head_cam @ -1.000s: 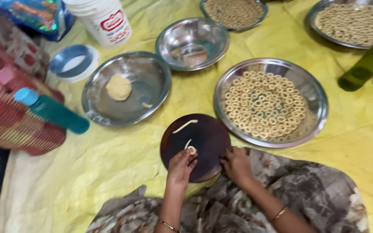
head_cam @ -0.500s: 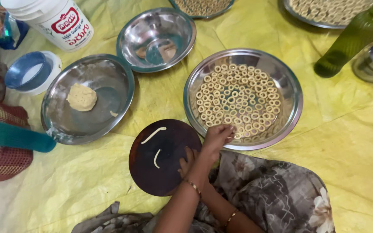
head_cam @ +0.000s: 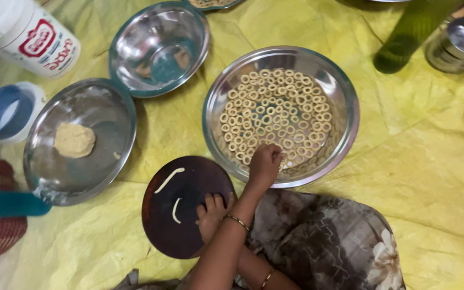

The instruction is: The person rolls small pieces of dough into thin strips on a wooden board, then joins the ends to form rings and places them into a metal tray. The process is repeated continuously with multiple dough pieces.

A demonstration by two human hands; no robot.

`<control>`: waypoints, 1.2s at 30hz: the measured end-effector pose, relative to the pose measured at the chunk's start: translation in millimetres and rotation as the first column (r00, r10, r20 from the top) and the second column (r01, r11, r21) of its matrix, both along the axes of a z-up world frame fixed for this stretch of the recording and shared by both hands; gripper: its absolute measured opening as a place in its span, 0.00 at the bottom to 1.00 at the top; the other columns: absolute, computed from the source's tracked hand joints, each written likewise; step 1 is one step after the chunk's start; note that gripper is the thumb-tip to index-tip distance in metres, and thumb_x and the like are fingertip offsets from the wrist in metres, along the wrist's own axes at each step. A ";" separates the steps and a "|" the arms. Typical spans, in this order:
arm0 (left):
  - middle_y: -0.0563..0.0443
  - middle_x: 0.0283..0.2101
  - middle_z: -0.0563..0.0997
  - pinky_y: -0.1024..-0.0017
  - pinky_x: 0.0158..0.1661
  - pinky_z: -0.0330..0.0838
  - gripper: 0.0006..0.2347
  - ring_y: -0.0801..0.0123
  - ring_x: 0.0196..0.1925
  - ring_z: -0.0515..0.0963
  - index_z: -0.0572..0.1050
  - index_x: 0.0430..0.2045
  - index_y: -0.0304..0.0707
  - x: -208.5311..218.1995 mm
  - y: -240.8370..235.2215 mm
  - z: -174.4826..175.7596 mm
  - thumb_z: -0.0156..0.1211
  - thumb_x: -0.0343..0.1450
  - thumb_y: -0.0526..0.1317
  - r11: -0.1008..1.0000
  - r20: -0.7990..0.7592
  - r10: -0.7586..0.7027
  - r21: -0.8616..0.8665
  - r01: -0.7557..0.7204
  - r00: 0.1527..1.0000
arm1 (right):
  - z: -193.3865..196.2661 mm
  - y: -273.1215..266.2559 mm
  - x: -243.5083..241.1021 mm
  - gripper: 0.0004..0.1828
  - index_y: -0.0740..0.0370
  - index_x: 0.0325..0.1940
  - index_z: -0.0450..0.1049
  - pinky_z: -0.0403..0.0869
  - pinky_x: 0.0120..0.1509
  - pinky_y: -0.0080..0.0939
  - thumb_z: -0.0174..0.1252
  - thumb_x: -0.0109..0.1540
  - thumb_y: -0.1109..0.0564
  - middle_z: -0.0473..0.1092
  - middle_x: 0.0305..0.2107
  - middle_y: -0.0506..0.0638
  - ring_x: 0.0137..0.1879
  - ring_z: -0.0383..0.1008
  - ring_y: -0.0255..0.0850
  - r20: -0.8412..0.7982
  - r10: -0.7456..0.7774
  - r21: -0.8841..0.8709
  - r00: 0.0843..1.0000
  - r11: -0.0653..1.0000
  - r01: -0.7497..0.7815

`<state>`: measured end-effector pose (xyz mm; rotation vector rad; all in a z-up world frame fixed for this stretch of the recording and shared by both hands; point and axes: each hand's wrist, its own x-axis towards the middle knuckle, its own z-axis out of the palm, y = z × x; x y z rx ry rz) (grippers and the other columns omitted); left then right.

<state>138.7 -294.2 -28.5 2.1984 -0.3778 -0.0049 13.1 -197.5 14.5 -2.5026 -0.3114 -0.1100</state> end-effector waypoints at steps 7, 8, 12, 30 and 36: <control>0.44 0.35 0.84 0.60 0.41 0.77 0.07 0.55 0.39 0.85 0.82 0.38 0.38 14.5 -7.2 -13.3 0.66 0.69 0.39 0.992 -0.189 -0.094 0.059 0.107 0.977 | -6.5 3.4 -1.2 0.22 0.64 0.48 0.78 0.47 0.70 0.82 0.67 0.53 0.52 0.66 0.58 0.65 0.67 0.60 0.61 0.059 -0.069 0.053 0.996 0.996 0.066; 0.44 0.35 0.84 0.60 0.41 0.77 0.08 0.55 0.39 0.84 0.81 0.39 0.38 12.0 -8.0 -15.2 0.67 0.68 0.38 0.993 -0.211 -0.088 0.064 0.103 0.973 | -7.7 3.5 -2.7 0.22 0.64 0.48 0.78 0.47 0.70 0.82 0.67 0.53 0.52 0.66 0.58 0.65 0.67 0.60 0.61 0.043 -0.064 0.048 0.997 0.997 0.062; 0.46 0.35 0.84 0.59 0.40 0.77 0.08 0.56 0.39 0.84 0.78 0.39 0.39 12.1 -10.5 -10.7 0.66 0.69 0.39 0.984 -0.271 -0.082 0.130 0.121 0.959 | -8.4 0.1 -0.2 0.21 0.64 0.48 0.78 0.47 0.70 0.82 0.67 0.54 0.53 0.66 0.57 0.65 0.67 0.60 0.61 0.028 -0.028 0.055 0.999 0.998 0.026; 0.40 0.33 0.82 0.53 0.41 0.75 0.04 0.48 0.40 0.82 0.81 0.28 0.36 0.4 -24.6 8.1 0.65 0.67 0.37 0.924 -0.076 -0.137 0.349 0.155 0.988 | 2.4 -4.6 3.0 0.19 0.65 0.47 0.78 0.48 0.70 0.82 0.66 0.55 0.54 0.67 0.55 0.65 0.68 0.58 0.63 -0.006 0.033 0.095 0.999 0.995 -0.032; 0.40 0.34 0.81 0.52 0.40 0.75 0.06 0.47 0.41 0.81 0.80 0.26 0.34 -2.9 -22.2 15.9 0.67 0.64 0.38 0.876 0.075 -0.194 0.463 0.138 0.978 | 5.6 -5.9 3.5 0.18 0.66 0.46 0.78 0.48 0.70 0.82 0.66 0.56 0.54 0.67 0.54 0.65 0.69 0.58 0.64 -0.008 0.035 0.112 0.999 0.993 -0.034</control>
